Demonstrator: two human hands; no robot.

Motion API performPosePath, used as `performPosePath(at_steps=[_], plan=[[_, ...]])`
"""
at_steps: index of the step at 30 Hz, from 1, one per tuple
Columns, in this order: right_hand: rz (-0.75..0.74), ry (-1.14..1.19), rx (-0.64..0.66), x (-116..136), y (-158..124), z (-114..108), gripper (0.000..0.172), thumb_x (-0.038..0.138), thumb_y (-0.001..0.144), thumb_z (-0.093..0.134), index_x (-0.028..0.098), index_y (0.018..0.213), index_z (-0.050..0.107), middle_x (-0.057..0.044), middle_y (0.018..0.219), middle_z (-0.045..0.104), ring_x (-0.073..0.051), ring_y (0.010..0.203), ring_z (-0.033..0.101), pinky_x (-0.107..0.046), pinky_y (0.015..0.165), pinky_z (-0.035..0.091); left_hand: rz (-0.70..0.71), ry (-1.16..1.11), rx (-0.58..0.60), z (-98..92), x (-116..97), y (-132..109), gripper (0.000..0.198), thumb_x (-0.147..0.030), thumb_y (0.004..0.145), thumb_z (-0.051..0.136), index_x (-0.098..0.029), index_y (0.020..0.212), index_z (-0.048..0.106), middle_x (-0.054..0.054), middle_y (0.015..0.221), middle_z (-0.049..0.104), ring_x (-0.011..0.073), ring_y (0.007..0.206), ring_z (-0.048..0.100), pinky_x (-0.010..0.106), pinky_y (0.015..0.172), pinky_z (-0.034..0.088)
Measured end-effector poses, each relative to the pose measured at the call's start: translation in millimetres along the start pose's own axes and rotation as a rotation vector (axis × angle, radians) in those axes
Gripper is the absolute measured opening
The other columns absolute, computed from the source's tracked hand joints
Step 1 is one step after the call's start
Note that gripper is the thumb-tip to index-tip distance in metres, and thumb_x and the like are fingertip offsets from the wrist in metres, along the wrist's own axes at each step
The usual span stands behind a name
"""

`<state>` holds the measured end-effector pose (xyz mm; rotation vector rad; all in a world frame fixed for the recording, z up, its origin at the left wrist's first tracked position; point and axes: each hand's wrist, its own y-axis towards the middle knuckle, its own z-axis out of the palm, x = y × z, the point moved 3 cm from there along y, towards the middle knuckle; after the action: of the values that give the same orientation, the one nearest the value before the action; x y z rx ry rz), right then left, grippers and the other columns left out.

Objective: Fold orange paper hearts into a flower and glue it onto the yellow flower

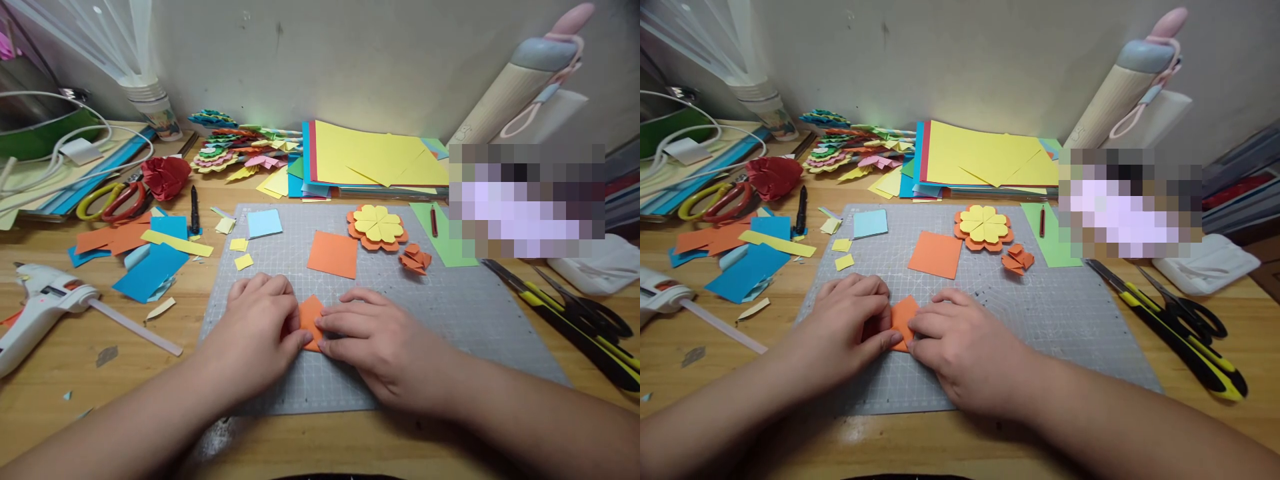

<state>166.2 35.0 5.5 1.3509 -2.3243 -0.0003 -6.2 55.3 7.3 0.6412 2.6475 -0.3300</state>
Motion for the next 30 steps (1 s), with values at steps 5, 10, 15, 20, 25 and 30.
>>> performPosePath(at_steps=[5,10,15,20,25,30], plan=[[0.009,-0.001,-0.008,1.3,-1.3,-0.3,0.03,0.007,0.084,0.045,0.016,0.1,0.068,-0.008,0.101,0.07,-0.017,0.096,0.061,-0.039,0.101,0.037,0.013,-0.011,-0.002,1.0,3.3,0.8,0.022,-0.032,0.08,0.063,-0.019,0.063,0.057,0.001,0.079,0.056,0.0232,0.085,0.047,0.043,0.079,0.031],[0.021,0.006,0.011,4.4,-1.8,-0.9,0.032,0.008,0.083,0.045,0.017,0.104,0.068,-0.009,0.104,0.069,-0.018,0.098,0.062,-0.042,0.103,0.036,0.012,-0.006,0.018,-0.3,2.3,0.9,0.022,-0.032,0.079,0.064,-0.019,0.063,0.059,0.001,0.081,0.056,0.0234,0.085,0.046,0.043,0.079,0.03],[0.032,-0.042,0.035,7.1,-3.6,0.8,0.03,0.009,0.084,0.047,0.016,0.105,0.068,-0.01,0.107,0.068,-0.02,0.1,0.061,-0.043,0.106,0.034,0.016,0.057,0.015,-1.6,0.8,-1.0,0.026,-0.036,0.08,0.063,-0.018,0.062,0.056,0.001,0.079,0.055,0.0234,0.083,0.045,0.045,0.079,0.03],[0.041,-0.043,0.047,7.7,-3.4,2.5,0.032,0.008,0.083,0.048,0.015,0.107,0.067,-0.01,0.109,0.067,-0.02,0.101,0.06,-0.043,0.108,0.032,0.021,0.11,0.013,-2.2,0.6,-1.5,0.027,-0.04,0.082,0.061,-0.02,0.065,0.06,0.002,0.083,0.056,0.0238,0.084,0.044,0.046,0.08,0.03],[0.042,-0.044,0.042,8.5,-2.6,1.4,0.03,0.007,0.084,0.047,0.015,0.104,0.068,-0.01,0.107,0.068,-0.019,0.1,0.061,-0.043,0.108,0.033,0.013,0.087,0.007,-2.7,0.8,-1.2,0.025,-0.039,0.082,0.063,-0.02,0.065,0.062,0.002,0.083,0.056,0.0232,0.085,0.045,0.045,0.08,0.031],[0.03,-0.059,0.042,8.8,-2.5,1.3,0.029,0.008,0.084,0.047,0.015,0.104,0.067,-0.01,0.104,0.068,-0.019,0.101,0.06,-0.043,0.108,0.033,0.031,0.085,-0.02,-0.2,1.2,-1.1,0.026,-0.036,0.083,0.06,-0.02,0.063,0.063,0.002,0.08,0.054,0.0224,0.083,0.044,0.044,0.078,0.031]])
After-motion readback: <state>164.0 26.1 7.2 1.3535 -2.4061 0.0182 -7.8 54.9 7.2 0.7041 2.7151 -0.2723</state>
